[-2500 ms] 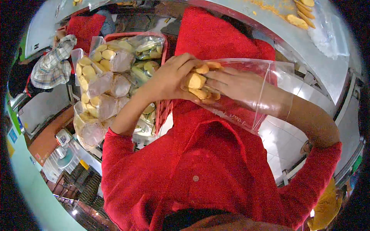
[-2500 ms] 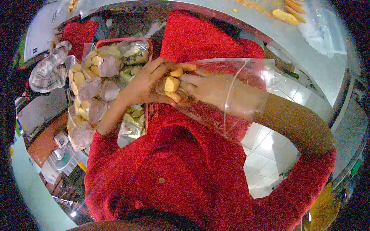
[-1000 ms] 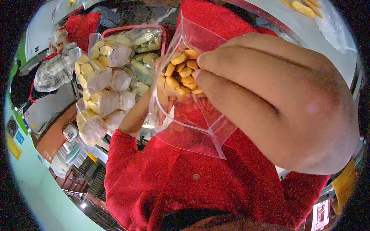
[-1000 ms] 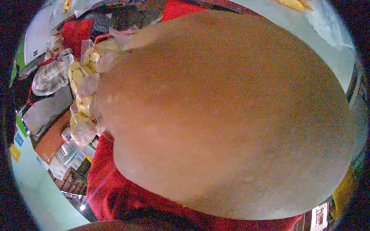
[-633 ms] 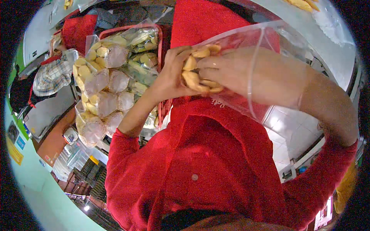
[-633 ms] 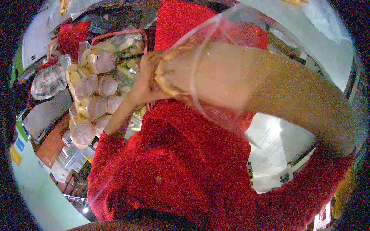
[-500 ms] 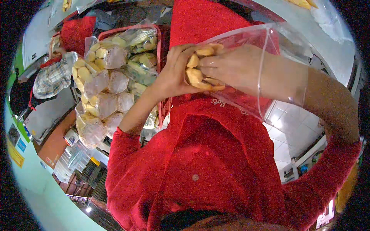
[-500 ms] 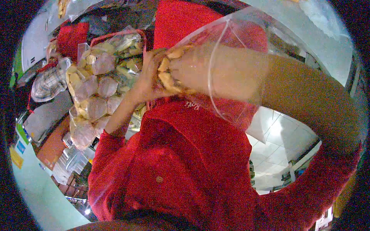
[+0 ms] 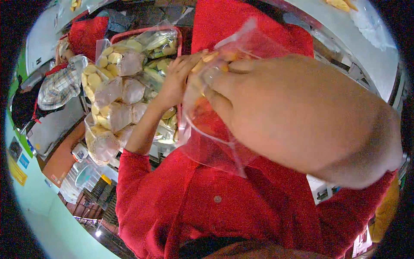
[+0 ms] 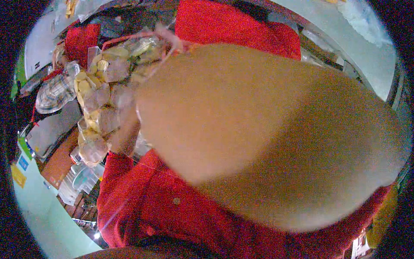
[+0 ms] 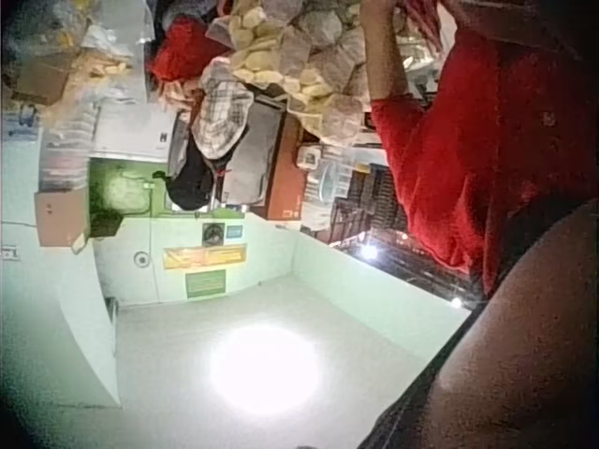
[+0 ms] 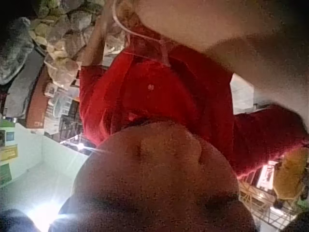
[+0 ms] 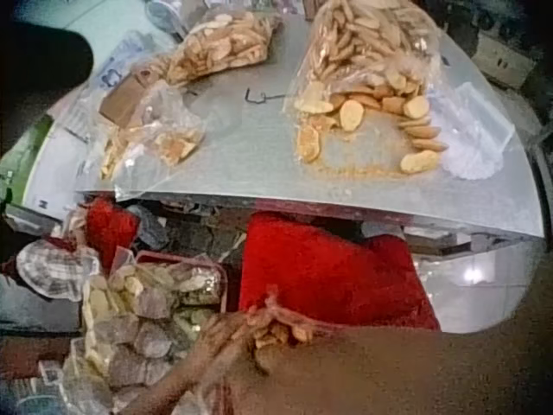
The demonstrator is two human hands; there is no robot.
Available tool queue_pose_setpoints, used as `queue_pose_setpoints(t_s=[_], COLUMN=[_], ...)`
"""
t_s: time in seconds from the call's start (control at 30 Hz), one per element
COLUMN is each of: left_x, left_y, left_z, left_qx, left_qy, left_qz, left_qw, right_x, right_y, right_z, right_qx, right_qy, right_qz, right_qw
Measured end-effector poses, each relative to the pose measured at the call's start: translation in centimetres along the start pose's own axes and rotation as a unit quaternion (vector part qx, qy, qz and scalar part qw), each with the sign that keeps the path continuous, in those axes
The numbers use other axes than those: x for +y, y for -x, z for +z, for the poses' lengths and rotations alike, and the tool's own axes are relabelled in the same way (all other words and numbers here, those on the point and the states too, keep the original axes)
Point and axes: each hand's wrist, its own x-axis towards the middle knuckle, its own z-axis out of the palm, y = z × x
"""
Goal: The person places small, oblong biscuits into clear plastic bags one by one. They arrange the biscuits inside the bags and seal them, stacking the finished packages on a nearby tray. The task is performed by hand on a metal countertop.
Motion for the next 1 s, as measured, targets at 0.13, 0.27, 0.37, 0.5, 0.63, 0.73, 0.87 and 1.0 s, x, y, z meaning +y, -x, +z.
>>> queue_pose_setpoints(t_s=[0.13,0.27,0.37,0.5,0.63,0.73,0.87,1.0], left_x=[-2.8,-2.9,-0.8,1.6,1.4,1.0,4.0,3.3], left_y=[1.8,2.4,1.1,0.1,0.9,1.3,-1.2,-1.5], left_z=[2.4,2.3,1.3,0.0,0.6,1.8,1.0,5.2], left_qx=[-0.024,0.008,0.033,0.023,0.032,0.039,0.065,0.189], left_qy=[-0.012,-0.015,-0.014,0.015,-0.002,0.085,0.042,0.197], left_qz=[-0.066,0.009,0.023,-0.023,-0.029,-0.067,-0.003,-0.086], left_qw=[0.997,1.0,0.999,0.999,0.999,0.993,0.997,0.958], right_x=[0.5,2.9,4.5,3.2,0.9,0.7,2.9,6.8], right_y=[0.4,0.1,0.4,1.9,2.6,2.6,2.0,2.7], right_z=[1.0,3.2,5.7,3.4,0.7,0.3,2.8,9.0], right_qx=[0.015,0.006,0.022,0.022,0.007,-0.013,-0.047,0.015], right_qy=[-0.011,-0.034,-0.047,-0.032,-0.017,-0.015,-0.051,-0.106], right_qz=[-0.003,0.003,0.008,0.018,0.022,0.027,0.043,0.02], right_qw=[1.0,0.999,0.999,0.999,1.0,0.999,0.997,0.994])
